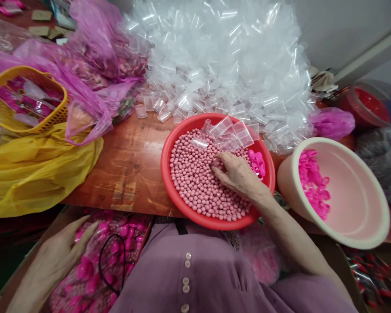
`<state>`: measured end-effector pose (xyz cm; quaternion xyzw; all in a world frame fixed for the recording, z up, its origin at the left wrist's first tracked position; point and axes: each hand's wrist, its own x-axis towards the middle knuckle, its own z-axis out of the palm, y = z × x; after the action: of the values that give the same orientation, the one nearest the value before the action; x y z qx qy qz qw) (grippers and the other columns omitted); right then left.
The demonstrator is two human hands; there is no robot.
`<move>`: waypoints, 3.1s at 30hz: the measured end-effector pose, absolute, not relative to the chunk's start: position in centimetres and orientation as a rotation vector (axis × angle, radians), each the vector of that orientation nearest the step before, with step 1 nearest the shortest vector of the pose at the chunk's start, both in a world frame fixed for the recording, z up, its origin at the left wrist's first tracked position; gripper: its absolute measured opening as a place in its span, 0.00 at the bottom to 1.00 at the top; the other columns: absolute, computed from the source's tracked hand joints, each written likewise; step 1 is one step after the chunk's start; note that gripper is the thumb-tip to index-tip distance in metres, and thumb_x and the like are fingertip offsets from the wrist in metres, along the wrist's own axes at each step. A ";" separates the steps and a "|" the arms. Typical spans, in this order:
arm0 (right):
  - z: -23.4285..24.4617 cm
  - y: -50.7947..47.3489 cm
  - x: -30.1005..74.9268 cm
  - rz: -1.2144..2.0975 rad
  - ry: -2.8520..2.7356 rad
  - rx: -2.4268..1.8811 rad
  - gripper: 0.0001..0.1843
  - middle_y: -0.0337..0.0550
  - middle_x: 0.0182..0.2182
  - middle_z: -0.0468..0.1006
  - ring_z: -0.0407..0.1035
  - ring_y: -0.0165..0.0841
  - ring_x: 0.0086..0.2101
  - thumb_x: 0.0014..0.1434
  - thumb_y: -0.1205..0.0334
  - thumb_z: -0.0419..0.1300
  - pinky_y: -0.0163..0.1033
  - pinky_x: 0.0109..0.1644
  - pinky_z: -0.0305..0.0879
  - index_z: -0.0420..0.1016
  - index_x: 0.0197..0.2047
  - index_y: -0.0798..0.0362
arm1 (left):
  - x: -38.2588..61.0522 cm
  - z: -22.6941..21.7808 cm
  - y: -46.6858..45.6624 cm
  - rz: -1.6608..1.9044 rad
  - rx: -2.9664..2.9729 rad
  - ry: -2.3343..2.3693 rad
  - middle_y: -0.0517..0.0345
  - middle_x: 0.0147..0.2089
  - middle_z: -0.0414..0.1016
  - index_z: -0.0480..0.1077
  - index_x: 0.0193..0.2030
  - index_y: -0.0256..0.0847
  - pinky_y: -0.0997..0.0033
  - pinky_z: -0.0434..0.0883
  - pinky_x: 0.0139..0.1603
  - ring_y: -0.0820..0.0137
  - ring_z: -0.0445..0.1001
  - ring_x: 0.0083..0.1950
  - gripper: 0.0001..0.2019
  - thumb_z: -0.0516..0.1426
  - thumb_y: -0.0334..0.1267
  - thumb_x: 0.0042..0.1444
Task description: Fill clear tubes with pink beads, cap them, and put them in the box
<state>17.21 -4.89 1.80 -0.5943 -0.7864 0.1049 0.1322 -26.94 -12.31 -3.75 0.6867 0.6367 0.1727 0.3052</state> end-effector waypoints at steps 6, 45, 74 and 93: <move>2.9 -5.4 17.9 0.405 -2.262 -1.554 0.06 0.45 0.34 0.79 0.73 0.35 0.34 0.63 0.65 0.57 0.40 0.39 0.67 0.73 0.43 0.54 | -17.3 2.1 -8.5 0.584 1.618 1.540 0.60 0.46 0.83 0.76 0.47 0.47 0.64 0.74 0.53 0.62 0.81 0.47 0.14 0.55 0.49 0.60; 2.3 -8.1 22.5 0.009 -2.330 -2.099 0.07 0.48 0.32 0.80 0.74 0.40 0.32 0.62 0.64 0.56 0.42 0.36 0.68 0.75 0.38 0.55 | -2.3 0.8 -0.8 0.557 0.678 0.436 0.51 0.39 0.81 0.72 0.45 0.33 0.69 0.76 0.45 0.67 0.81 0.41 0.19 0.69 0.34 0.47; 4.5 -6.2 16.4 1.267 -0.852 -1.263 0.13 0.36 0.31 0.80 0.74 0.24 0.28 0.54 0.61 0.68 0.30 0.36 0.73 0.81 0.44 0.46 | -2.8 1.0 -2.0 0.573 0.609 0.428 0.50 0.41 0.81 0.72 0.47 0.34 0.68 0.77 0.46 0.68 0.82 0.40 0.20 0.69 0.30 0.45; 1.5 -6.7 13.1 1.023 -1.243 -1.255 0.13 0.39 0.50 0.80 0.74 0.35 0.51 0.64 0.56 0.61 0.47 0.61 0.68 0.77 0.51 0.43 | 0.0 0.9 -3.6 1.037 0.670 0.769 0.67 0.27 0.68 0.72 0.35 0.37 0.79 0.67 0.33 0.81 0.66 0.28 0.17 0.70 0.43 0.42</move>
<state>13.10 -6.75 1.54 -0.5241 -0.5192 0.4274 0.5227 0.04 -3.58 0.90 0.3063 0.3517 0.4738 0.7470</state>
